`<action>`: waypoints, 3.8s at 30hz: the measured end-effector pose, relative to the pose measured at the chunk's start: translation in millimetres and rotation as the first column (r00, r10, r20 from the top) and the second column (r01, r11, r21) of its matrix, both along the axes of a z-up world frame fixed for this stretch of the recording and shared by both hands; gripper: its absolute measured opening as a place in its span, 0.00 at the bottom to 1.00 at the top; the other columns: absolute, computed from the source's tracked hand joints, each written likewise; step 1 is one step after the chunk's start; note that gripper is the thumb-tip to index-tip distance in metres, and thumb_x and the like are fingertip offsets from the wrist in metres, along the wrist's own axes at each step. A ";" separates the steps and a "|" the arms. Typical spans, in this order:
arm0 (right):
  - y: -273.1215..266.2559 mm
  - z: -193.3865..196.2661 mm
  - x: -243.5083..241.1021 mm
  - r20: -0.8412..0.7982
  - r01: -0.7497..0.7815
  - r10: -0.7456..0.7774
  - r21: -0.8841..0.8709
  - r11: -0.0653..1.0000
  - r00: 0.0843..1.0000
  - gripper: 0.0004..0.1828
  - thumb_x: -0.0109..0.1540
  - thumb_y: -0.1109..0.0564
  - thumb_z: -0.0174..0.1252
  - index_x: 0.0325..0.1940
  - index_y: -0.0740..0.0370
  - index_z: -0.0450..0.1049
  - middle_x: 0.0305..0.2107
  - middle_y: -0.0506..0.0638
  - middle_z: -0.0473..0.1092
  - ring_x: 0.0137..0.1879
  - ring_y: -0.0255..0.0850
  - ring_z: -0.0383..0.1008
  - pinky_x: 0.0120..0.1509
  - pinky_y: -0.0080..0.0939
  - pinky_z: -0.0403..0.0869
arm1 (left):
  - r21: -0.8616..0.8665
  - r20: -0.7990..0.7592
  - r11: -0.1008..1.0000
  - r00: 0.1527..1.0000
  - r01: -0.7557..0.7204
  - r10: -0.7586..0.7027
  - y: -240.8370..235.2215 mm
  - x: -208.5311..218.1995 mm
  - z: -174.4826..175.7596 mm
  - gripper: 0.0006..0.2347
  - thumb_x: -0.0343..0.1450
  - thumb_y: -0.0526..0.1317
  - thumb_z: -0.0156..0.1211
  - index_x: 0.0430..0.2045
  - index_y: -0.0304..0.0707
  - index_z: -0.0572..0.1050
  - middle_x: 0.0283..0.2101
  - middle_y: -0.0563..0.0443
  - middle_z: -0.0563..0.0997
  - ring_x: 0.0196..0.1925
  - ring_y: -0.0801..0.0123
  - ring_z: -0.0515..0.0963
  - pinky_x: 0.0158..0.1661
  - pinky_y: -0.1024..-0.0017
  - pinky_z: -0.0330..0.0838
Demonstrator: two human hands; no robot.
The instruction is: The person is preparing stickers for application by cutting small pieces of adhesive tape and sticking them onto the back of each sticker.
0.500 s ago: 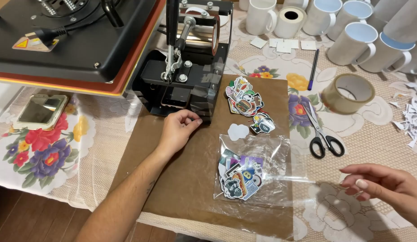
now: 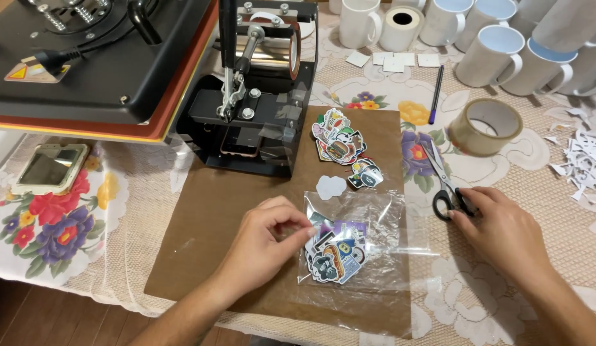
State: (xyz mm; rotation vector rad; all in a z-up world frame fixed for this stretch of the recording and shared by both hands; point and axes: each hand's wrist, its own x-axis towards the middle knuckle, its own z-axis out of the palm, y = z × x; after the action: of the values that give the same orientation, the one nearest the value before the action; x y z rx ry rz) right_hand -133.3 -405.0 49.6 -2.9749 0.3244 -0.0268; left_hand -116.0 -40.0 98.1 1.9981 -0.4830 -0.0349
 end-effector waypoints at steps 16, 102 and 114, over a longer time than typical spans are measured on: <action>14.7 2.6 20.7 -0.033 0.079 -0.086 -0.183 0.980 0.996 0.21 0.58 0.45 0.52 0.52 0.52 0.68 0.38 0.51 0.73 0.35 0.54 0.77 0.29 0.52 0.73 | -0.375 -0.091 0.849 0.897 0.372 -0.433 -98.4 30.0 60.2 0.02 0.66 0.37 0.68 0.25 0.42 0.80 0.29 0.57 0.78 0.30 0.80 0.73 0.34 0.81 0.67; 46.9 11.0 -45.5 0.626 -0.125 0.499 -0.543 0.830 0.599 0.09 0.68 0.52 0.56 0.48 0.49 0.80 0.40 0.41 0.78 0.31 0.34 0.75 0.34 0.34 0.66 | 0.005 0.067 0.979 0.977 0.204 -0.204 -102.9 56.0 68.3 0.32 0.62 0.34 0.65 0.63 0.47 0.63 0.26 0.65 0.85 0.27 0.80 0.74 0.37 0.78 0.66; 10.7 21.9 2.7 -0.182 0.125 -0.138 -0.079 0.989 0.974 0.32 0.58 0.36 0.57 0.67 0.40 0.66 0.56 0.43 0.69 0.44 0.47 0.80 0.38 0.47 0.81 | -0.154 0.201 0.952 0.952 0.263 -0.230 -85.8 47.1 70.5 0.31 0.65 0.30 0.67 0.64 0.45 0.61 0.31 0.61 0.83 0.39 0.79 0.81 0.62 0.70 0.64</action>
State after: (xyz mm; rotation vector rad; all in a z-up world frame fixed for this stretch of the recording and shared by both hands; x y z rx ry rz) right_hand -130.5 -394.3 71.5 -3.0223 0.5536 0.2334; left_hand -68.9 -125.8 168.6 1.7619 -0.8252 0.0345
